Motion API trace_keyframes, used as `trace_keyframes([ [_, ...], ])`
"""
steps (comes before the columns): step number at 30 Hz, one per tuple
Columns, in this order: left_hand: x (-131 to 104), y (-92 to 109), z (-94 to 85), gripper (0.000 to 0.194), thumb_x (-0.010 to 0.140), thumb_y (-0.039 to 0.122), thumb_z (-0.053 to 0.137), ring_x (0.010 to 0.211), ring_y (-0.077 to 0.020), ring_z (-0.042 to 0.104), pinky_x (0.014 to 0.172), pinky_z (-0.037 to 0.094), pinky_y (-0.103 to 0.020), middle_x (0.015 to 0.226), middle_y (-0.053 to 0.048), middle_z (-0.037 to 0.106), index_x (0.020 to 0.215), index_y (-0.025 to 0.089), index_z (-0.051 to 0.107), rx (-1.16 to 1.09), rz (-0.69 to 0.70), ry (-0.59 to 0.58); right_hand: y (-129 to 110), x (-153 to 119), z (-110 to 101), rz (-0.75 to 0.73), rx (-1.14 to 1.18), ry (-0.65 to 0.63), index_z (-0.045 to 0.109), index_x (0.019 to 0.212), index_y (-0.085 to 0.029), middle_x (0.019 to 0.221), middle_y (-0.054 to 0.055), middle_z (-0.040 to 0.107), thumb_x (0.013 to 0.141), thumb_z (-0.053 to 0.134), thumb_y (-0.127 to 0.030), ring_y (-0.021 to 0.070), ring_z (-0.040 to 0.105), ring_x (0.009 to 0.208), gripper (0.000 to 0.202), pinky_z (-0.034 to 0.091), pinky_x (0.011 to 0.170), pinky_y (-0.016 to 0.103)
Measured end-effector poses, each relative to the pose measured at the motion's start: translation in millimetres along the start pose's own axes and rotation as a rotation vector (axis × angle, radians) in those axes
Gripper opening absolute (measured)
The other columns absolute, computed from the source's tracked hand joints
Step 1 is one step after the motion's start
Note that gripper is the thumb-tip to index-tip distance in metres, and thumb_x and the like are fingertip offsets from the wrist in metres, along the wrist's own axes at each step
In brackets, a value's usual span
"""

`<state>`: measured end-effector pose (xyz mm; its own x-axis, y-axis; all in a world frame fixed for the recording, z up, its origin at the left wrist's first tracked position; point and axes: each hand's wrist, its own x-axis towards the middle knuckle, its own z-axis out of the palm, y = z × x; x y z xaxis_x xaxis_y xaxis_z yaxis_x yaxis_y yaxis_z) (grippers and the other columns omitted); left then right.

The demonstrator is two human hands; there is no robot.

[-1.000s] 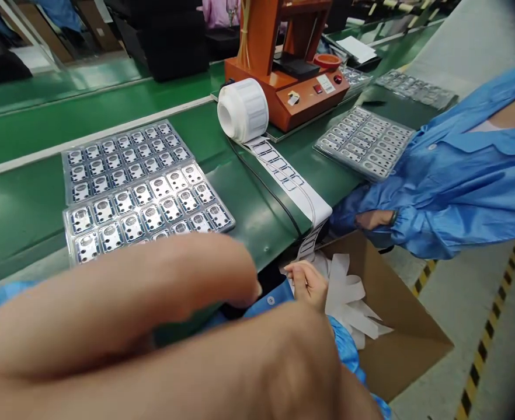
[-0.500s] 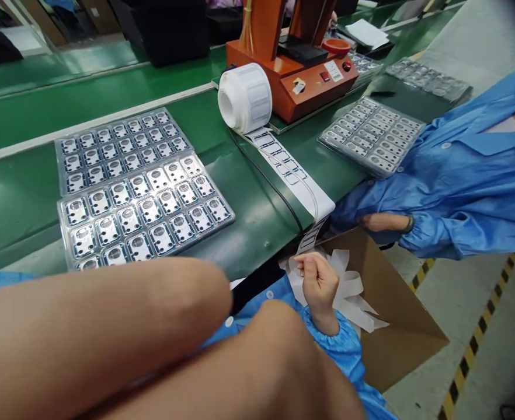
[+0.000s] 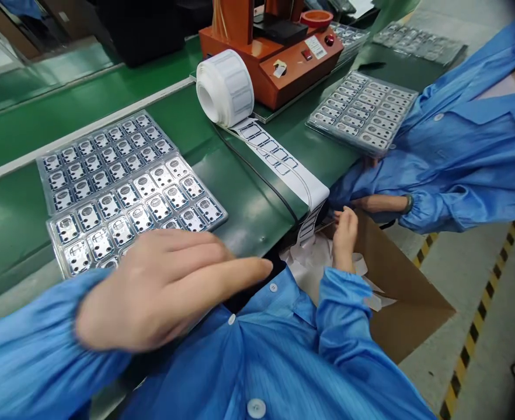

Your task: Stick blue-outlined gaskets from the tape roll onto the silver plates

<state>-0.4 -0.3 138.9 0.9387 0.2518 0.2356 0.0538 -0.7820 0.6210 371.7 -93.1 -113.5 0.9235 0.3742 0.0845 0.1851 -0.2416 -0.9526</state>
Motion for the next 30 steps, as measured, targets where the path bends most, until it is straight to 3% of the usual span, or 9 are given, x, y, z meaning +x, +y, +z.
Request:
trace_keyframes([
  [4,54,-26,27.5,0.039,0.103,0.026,0.036,0.079,-0.0173,0.071,0.072,0.052,-0.028,0.095,-0.007,0.077,0.131,0.022,0.063,0.006,0.032,-0.221,29,13,9,0.156,0.052,-0.325,0.069,0.094,-0.013,0.087,0.015,0.071,0.075,0.043,-0.087,0.0256,0.067,0.086,0.081,0.055,0.071,0.039],
  [8,68,-44,68.6,0.032,0.103,0.031,0.043,0.093,-0.0185,0.072,0.08,0.05,-0.026,0.109,-0.006,0.077,0.121,0.021,0.067,-0.076,-0.113,-0.42,36,-7,-22,0.239,0.094,-0.581,0.07,0.075,-0.016,0.068,0.009,0.07,0.053,0.075,-0.079,0.0258,0.067,0.071,0.067,0.055,0.063,0.039],
  [11,83,-55,92.1,0.028,0.098,0.03,0.052,0.087,-0.018,0.072,0.077,0.05,-0.026,0.104,-0.005,0.078,0.12,0.021,0.068,-0.16,-0.224,-0.512,26,-17,-52,0.228,0.138,-0.633,0.071,0.073,-0.017,0.069,0.007,0.071,0.046,0.087,-0.067,0.0254,0.067,0.071,0.059,0.055,0.068,0.04],
  [14,107,-60,116.4,0.053,0.094,0.033,0.06,0.089,-0.0198,0.071,0.08,0.052,-0.029,0.11,-0.009,0.076,0.144,0.019,0.052,-0.278,-0.318,-0.546,6,-17,-71,0.172,0.204,-0.558,0.073,0.08,-0.019,0.074,0.006,0.074,0.049,0.088,-0.063,0.0254,0.068,0.074,0.056,0.055,0.072,0.041],
  [17,131,-59,147.3,0.085,0.09,0.041,0.067,0.097,-0.0233,0.071,0.09,0.054,-0.037,0.123,-0.014,0.07,0.161,0.022,0.024,-0.406,-0.381,-0.449,-17,-15,-75,0.087,0.272,-0.433,0.072,0.085,-0.021,0.082,0.005,0.075,0.055,0.087,-0.061,0.0241,0.068,0.077,0.052,0.055,0.077,0.041],
  [20,148,-58,178.4,0.097,0.085,0.035,0.073,0.099,-0.0226,0.071,0.095,0.054,-0.039,0.128,-0.014,0.067,0.163,0.027,0.015,-0.642,-0.385,-0.206,-37,-17,-68,-0.003,0.318,-0.339,0.07,0.084,-0.022,0.086,0.003,0.074,0.059,0.086,-0.058,0.0223,0.068,0.08,0.046,0.056,0.08,0.038],
  [24,157,-62,199.1,0.064,0.088,0.016,0.063,0.099,-0.0175,0.069,0.094,0.054,-0.031,0.123,-0.011,0.067,0.149,0.02,0.043,-0.866,-0.34,0.082,-61,-28,-59,-0.113,0.338,-0.257,0.066,0.109,-0.028,0.09,-0.002,0.072,0.066,0.088,-0.043,0.017,0.068,0.08,0.05,0.055,0.073,0.029],
  [27,157,-64,197.5,0.036,0.089,0.017,0.061,0.083,-0.0135,0.065,0.084,0.053,-0.027,0.099,-0.005,0.07,0.125,0.016,0.062,-0.806,-0.38,0.141,-74,-34,-61,-0.22,0.278,-0.268,0.053,0.136,-0.033,0.097,-0.001,0.071,0.068,0.088,-0.034,0.0166,0.069,0.081,0.077,0.056,0.068,0.027],
  [30,155,-65,192.4,0.03,0.088,0.018,0.063,0.071,-0.0102,0.056,0.073,0.048,-0.022,0.085,-0.001,0.066,0.118,0.017,0.065,-0.728,-0.386,0.167,-80,-34,-68,-0.26,0.151,-0.343,0.061,0.129,-0.029,0.104,0.002,0.07,0.071,0.084,-0.036,0.0193,0.068,0.089,0.064,0.057,0.077,0.032],
])
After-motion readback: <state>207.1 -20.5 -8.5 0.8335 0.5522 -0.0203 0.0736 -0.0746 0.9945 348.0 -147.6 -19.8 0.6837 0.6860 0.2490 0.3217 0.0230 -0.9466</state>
